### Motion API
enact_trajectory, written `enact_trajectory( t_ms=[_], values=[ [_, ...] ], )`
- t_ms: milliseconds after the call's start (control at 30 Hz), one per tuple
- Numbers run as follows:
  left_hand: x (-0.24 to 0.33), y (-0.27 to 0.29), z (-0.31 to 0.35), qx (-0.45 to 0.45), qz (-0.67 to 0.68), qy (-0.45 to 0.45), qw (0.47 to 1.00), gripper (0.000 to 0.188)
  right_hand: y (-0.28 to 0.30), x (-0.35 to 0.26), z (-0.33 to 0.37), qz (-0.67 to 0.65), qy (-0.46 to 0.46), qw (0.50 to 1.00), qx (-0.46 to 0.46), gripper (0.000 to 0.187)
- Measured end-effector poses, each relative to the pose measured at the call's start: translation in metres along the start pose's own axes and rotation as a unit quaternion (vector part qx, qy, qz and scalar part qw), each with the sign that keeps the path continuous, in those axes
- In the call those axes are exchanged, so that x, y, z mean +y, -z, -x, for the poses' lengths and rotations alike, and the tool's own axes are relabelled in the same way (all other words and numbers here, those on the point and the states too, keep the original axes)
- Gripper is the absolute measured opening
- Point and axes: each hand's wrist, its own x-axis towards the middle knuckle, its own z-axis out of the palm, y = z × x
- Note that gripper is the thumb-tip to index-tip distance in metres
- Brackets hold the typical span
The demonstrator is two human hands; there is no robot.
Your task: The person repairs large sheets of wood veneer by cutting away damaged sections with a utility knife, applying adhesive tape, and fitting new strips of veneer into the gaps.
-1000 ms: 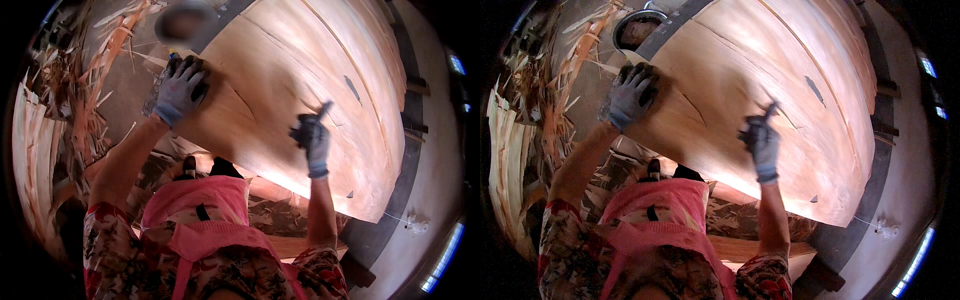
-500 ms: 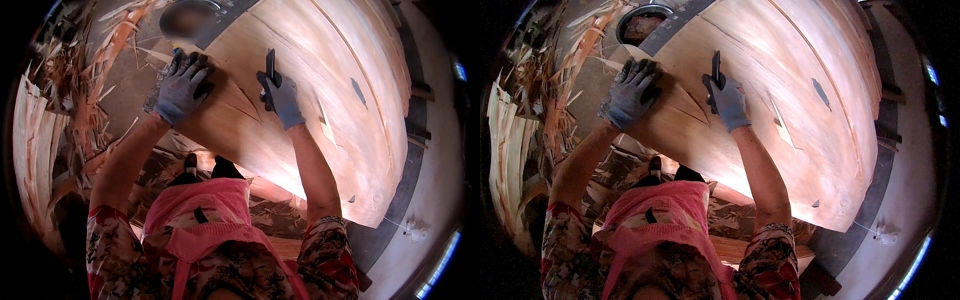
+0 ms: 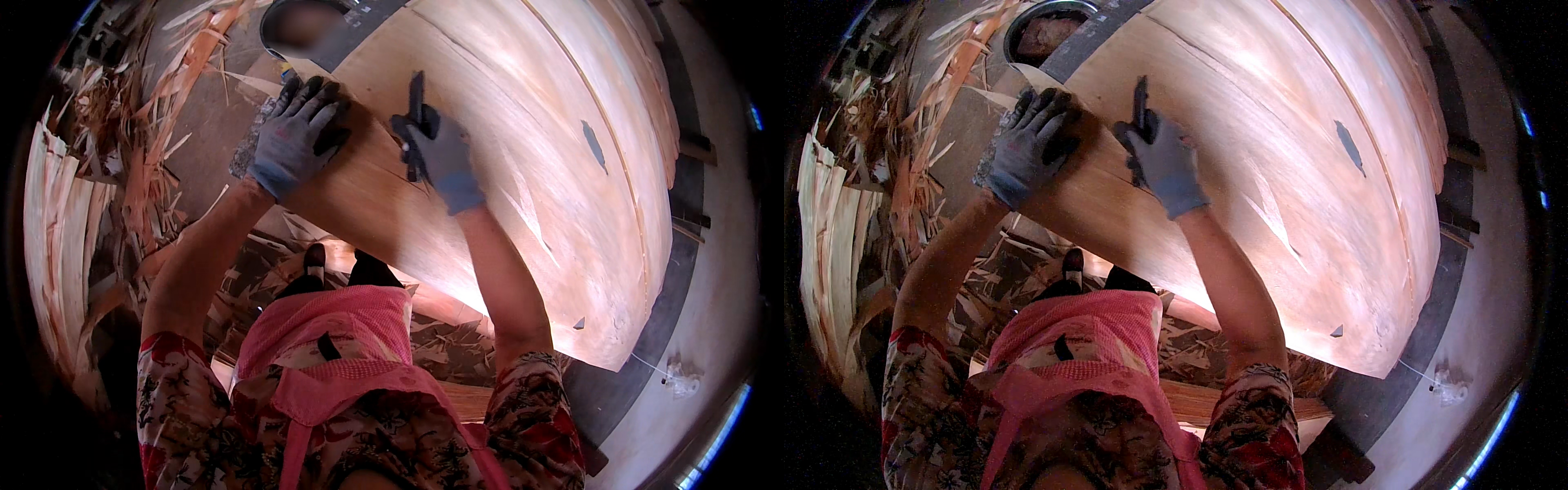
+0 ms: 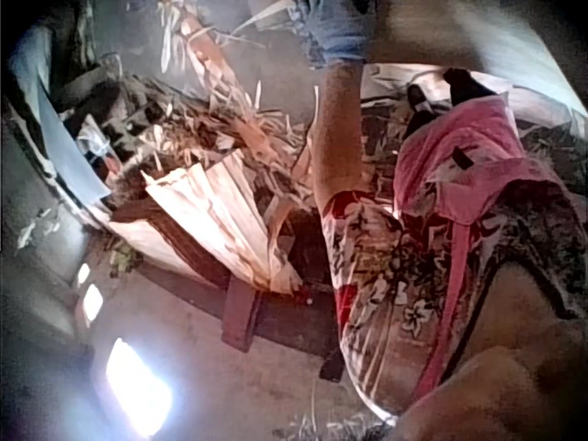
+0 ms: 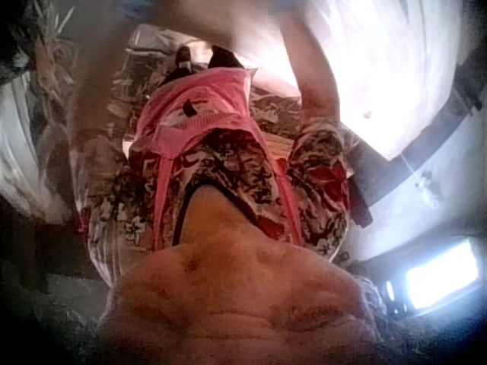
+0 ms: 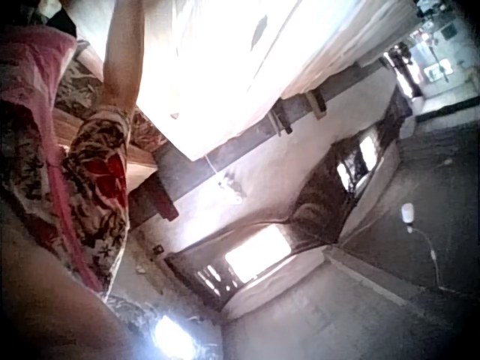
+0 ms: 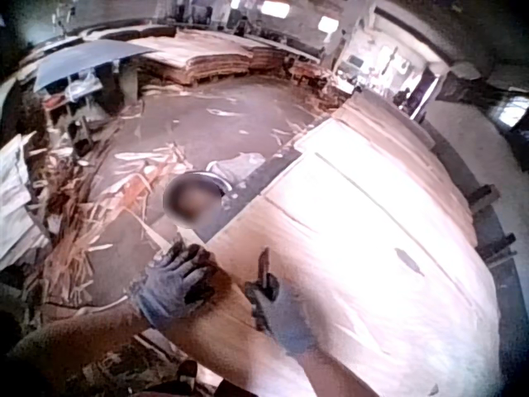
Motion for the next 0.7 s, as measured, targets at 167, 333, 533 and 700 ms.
enact_trajectory(
  t_ms=[167, 333, 533, 700],
  values=[
    [-0.003, -0.01, -0.001, 0.01, 0.0, -0.011, 1.0, 0.051, -0.008, 0.02, -0.017, 0.187, 0.181, 0.959, 0.115, 0.023],
    [0.001, -0.001, 0.0, 0.019, 0.009, 0.005, 1.0, 0.049, 0.021, 0.033, 0.028, 0.175, 0.161, 0.964, 0.123, 0.019],
    [0.0, -0.002, 0.001, 0.028, -0.005, 0.0, 1.0, 0.049, 0.001, 0.055, 0.05, 0.301, 0.267, 0.911, 0.095, 0.016],
    [0.003, 0.002, -0.001, 0.0, -0.002, 0.007, 1.0, 0.051, 0.007, 0.07, 0.045, 0.181, 0.217, 0.955, 0.092, 0.022]
  ],
)
